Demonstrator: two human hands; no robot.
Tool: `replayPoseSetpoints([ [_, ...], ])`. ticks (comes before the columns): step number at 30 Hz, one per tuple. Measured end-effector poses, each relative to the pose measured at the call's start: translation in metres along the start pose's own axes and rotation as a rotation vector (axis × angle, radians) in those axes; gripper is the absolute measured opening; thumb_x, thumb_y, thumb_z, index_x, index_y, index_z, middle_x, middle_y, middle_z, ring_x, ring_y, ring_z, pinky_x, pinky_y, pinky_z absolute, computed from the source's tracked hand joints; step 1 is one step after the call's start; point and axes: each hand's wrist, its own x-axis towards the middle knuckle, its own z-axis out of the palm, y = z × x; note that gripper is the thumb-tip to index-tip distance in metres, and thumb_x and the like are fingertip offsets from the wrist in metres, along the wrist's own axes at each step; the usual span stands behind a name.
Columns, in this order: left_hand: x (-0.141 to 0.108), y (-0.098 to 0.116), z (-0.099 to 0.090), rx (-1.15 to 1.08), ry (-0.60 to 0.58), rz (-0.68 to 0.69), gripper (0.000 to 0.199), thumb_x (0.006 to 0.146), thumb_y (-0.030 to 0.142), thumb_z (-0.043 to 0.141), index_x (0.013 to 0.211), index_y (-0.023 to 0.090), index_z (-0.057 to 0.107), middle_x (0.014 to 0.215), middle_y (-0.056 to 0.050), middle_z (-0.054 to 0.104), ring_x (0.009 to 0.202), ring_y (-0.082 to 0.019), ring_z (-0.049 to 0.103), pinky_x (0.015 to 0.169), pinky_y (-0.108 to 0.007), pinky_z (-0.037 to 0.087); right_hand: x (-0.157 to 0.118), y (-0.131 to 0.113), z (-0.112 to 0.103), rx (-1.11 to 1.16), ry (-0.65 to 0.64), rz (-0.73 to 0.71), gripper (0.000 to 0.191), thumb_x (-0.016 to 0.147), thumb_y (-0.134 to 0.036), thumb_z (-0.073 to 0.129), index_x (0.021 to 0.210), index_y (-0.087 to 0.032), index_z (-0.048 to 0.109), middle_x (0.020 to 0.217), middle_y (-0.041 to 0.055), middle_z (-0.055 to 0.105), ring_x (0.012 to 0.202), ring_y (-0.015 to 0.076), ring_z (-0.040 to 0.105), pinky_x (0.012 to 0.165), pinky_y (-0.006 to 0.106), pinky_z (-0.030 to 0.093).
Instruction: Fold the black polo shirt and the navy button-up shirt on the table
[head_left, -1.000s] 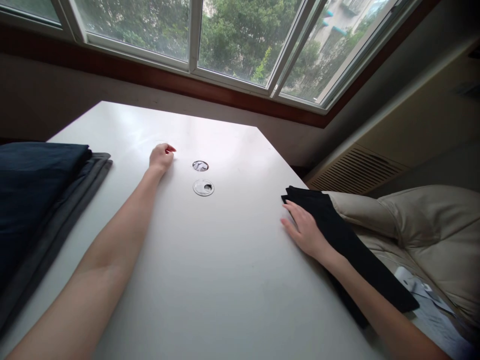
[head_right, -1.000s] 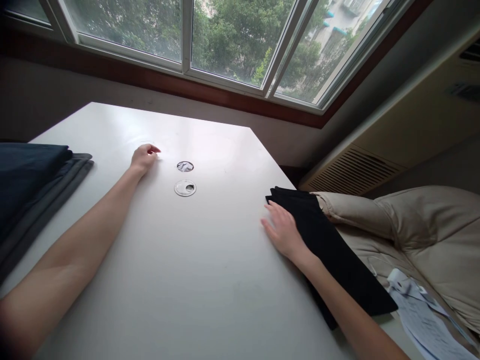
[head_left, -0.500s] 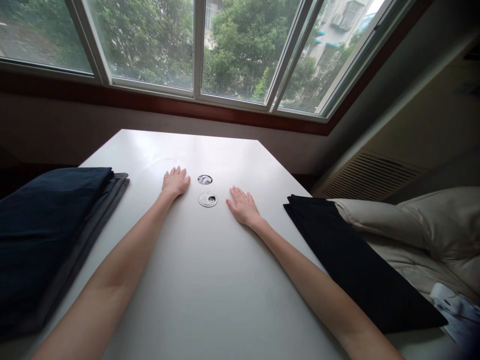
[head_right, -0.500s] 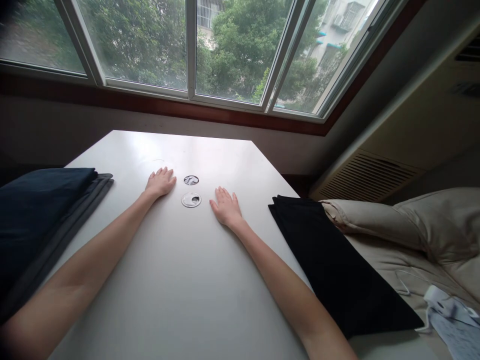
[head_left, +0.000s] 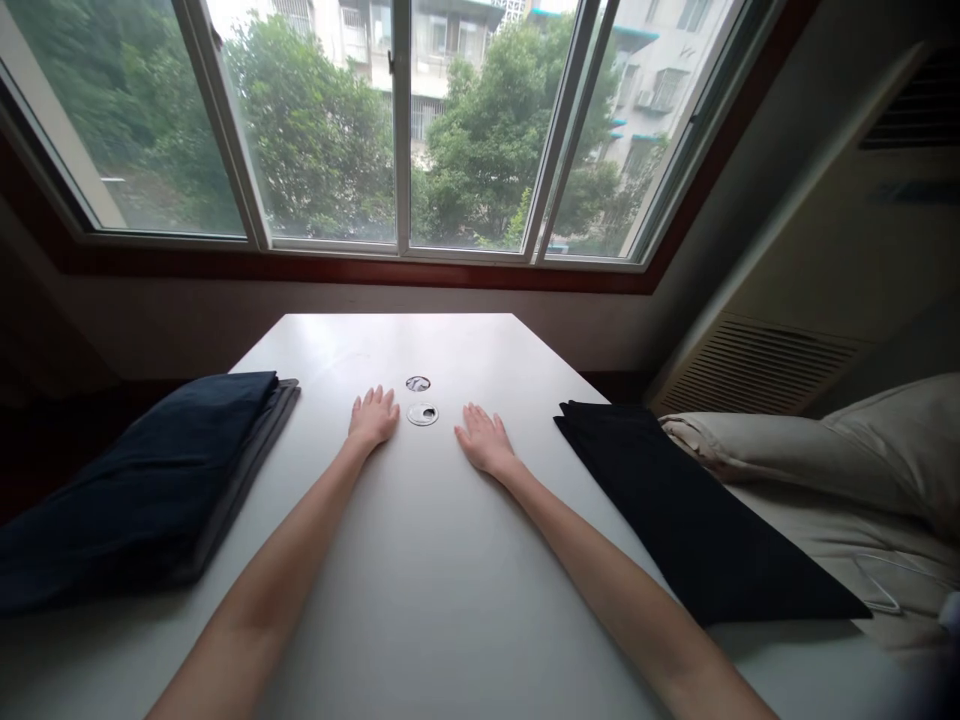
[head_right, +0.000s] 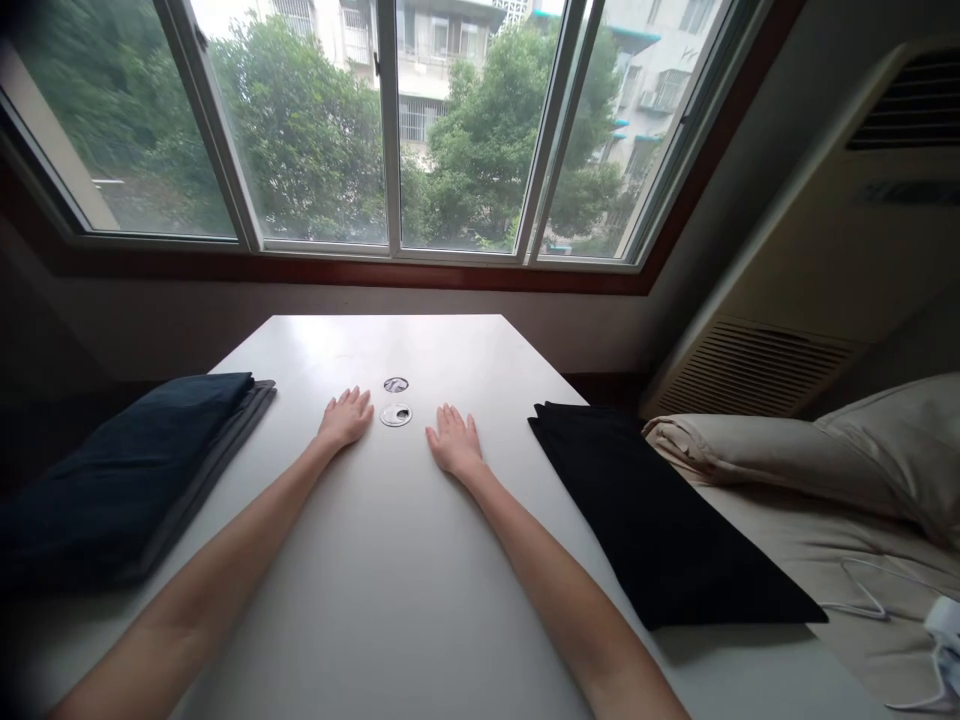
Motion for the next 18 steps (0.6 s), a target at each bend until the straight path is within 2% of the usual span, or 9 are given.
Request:
replayPoseSetpoints([
  [7,-0.061,0.019,-0.003,-0.006,0.006,0.073,0.056,0.098,0.042,0.024,0.149,0.021,0.033,0.159,-0.009,0.023,0.147,-0.025,0.019,0.118,-0.048,0.014,-0.042,-0.005,0.002,0.031,0.046,-0.049,0.066,0.098,-0.044,0.017,0.154,-0.009,0.020,0.160,0.0066,0.016,0.148,0.0167,0.012,0.119,0.042,0.003],
  [11,-0.091,0.027,-0.004,-0.009,0.006,0.119,0.054,0.098,0.043,0.025,0.148,0.025,0.034,0.159,-0.007,0.025,0.147,-0.025,0.019,0.118,-0.047,0.014,-0.063,-0.007,0.004,0.036,0.048,-0.065,0.066,0.098,-0.044,0.018,0.154,-0.010,0.020,0.160,0.0070,0.017,0.148,0.0171,0.012,0.119,0.041,0.002],
  [14,-0.104,0.031,-0.005,-0.030,0.007,0.144,0.053,0.098,0.043,0.025,0.148,0.028,0.035,0.159,-0.006,0.025,0.147,-0.025,0.019,0.118,-0.047,0.013,-0.073,-0.008,0.004,0.040,0.048,-0.077,0.065,0.098,-0.044,0.018,0.154,-0.011,0.021,0.160,0.0072,0.018,0.148,0.0177,0.012,0.119,0.042,0.002],
  [18,-0.106,0.033,-0.006,-0.034,0.002,0.136,0.053,0.098,0.044,0.027,0.147,0.029,0.036,0.159,-0.006,0.026,0.146,-0.025,0.020,0.118,-0.048,0.014,-0.077,-0.010,0.002,0.037,0.037,-0.068,0.064,0.098,-0.044,0.018,0.154,-0.012,0.020,0.160,0.0072,0.018,0.148,0.0180,0.013,0.119,0.041,0.002],
])
